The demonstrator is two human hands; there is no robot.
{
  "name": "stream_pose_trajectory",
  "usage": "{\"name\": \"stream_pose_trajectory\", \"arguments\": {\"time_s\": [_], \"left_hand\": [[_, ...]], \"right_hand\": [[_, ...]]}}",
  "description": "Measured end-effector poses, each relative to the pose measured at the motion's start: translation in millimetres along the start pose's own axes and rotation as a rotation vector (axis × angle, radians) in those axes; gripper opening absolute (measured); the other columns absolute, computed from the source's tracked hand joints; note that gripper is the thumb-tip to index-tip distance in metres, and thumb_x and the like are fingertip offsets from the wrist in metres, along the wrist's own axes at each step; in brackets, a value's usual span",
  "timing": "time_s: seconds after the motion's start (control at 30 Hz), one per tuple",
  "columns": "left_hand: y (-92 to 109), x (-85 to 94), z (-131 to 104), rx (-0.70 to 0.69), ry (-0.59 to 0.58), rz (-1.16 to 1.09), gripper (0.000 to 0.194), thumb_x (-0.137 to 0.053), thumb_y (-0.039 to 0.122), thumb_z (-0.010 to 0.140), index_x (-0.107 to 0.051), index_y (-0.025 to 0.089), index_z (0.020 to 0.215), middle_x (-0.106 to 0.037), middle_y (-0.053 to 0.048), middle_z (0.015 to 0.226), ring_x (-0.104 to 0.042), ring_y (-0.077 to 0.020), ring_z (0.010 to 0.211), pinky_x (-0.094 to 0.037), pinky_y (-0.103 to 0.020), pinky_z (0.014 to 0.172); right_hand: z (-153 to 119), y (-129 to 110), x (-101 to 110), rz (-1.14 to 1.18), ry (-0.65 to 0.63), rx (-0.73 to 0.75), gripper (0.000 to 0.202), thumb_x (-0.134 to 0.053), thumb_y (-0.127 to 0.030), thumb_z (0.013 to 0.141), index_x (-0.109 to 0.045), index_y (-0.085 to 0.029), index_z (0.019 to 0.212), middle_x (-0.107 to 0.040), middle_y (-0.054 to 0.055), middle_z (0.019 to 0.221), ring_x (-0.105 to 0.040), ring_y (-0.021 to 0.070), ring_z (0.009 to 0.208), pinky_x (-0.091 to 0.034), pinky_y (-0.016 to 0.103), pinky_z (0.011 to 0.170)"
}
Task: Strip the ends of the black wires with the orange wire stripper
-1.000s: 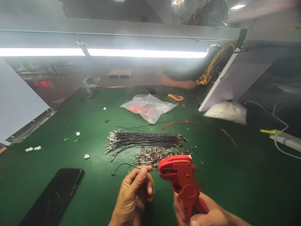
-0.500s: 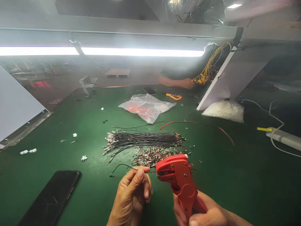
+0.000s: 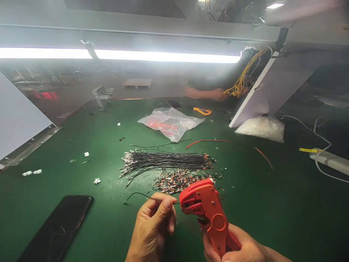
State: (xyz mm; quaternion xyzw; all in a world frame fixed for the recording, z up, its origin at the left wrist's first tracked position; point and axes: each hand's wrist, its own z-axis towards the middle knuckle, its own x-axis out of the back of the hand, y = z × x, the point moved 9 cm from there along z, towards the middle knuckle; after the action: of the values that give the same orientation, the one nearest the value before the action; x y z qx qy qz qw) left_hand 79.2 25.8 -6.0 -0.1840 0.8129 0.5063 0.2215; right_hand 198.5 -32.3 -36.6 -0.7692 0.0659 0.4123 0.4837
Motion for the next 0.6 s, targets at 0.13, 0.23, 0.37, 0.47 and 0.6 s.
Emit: {"name": "stream_pose_trajectory", "arguments": {"time_s": [0.13, 0.23, 0.37, 0.47, 0.6], "left_hand": [[-0.9, -0.9, 0.4, -0.003, 0.000, 0.010, 0.036, -0.087, 0.048, 0.062, -0.069, 0.017, 0.069, -0.045, 0.007, 0.041, -0.040, -0.0053, 0.043, -0.026, -0.020, 0.049], [-2.6, 0.8, 2.1, -0.001, -0.001, 0.012, 0.036, -0.086, 0.048, 0.064, -0.068, 0.017, 0.068, -0.044, 0.007, 0.040, -0.040, -0.0055, 0.043, -0.026, -0.019, 0.050], [-3.1, 1.2, 4.0, 0.001, -0.031, 0.040, 0.040, -0.087, 0.051, 0.060, -0.069, 0.017, 0.069, -0.045, 0.007, 0.041, -0.040, -0.0047, 0.041, -0.025, -0.019, 0.049], [-0.4, 1.1, 3.0, -0.012, -0.022, 0.068, 0.043, -0.089, 0.051, 0.055, -0.067, 0.015, 0.066, -0.048, 0.007, 0.043, -0.039, -0.0031, 0.041, -0.024, -0.019, 0.049], [0.4, 1.4, 0.7, -0.006, 0.012, 0.075, 0.047, -0.088, 0.052, 0.058, -0.059, 0.015, 0.059, -0.043, 0.008, 0.041, -0.038, -0.0035, 0.040, -0.022, -0.019, 0.048]], "right_hand": [[0.6, 0.7, -3.1, -0.012, -0.053, 0.003, 0.029, -0.081, -0.025, 0.063, -0.053, -0.016, 0.064, -0.044, -0.008, 0.049, -0.032, 0.0040, 0.039, -0.022, 0.019, 0.037], [2.3, 0.1, -3.9, -0.017, -0.056, 0.004, 0.031, -0.081, -0.027, 0.063, -0.051, -0.017, 0.063, -0.042, -0.009, 0.047, -0.030, 0.0038, 0.038, -0.021, 0.019, 0.036], [3.4, -5.6, 0.9, -0.095, -0.017, 0.037, 0.032, -0.079, -0.035, 0.067, -0.053, -0.016, 0.065, -0.040, -0.009, 0.049, -0.029, 0.0040, 0.038, -0.018, 0.019, 0.034], [3.1, -5.1, 0.9, -0.173, -0.058, 0.038, 0.034, -0.080, -0.039, 0.065, -0.057, -0.014, 0.064, -0.042, -0.008, 0.049, -0.031, 0.0039, 0.039, -0.016, 0.019, 0.034], [1.5, -4.3, 5.4, -0.149, 0.006, 0.065, 0.035, -0.079, -0.042, 0.067, -0.056, -0.015, 0.063, -0.037, -0.010, 0.048, -0.024, 0.0029, 0.037, -0.014, 0.019, 0.034]]}}
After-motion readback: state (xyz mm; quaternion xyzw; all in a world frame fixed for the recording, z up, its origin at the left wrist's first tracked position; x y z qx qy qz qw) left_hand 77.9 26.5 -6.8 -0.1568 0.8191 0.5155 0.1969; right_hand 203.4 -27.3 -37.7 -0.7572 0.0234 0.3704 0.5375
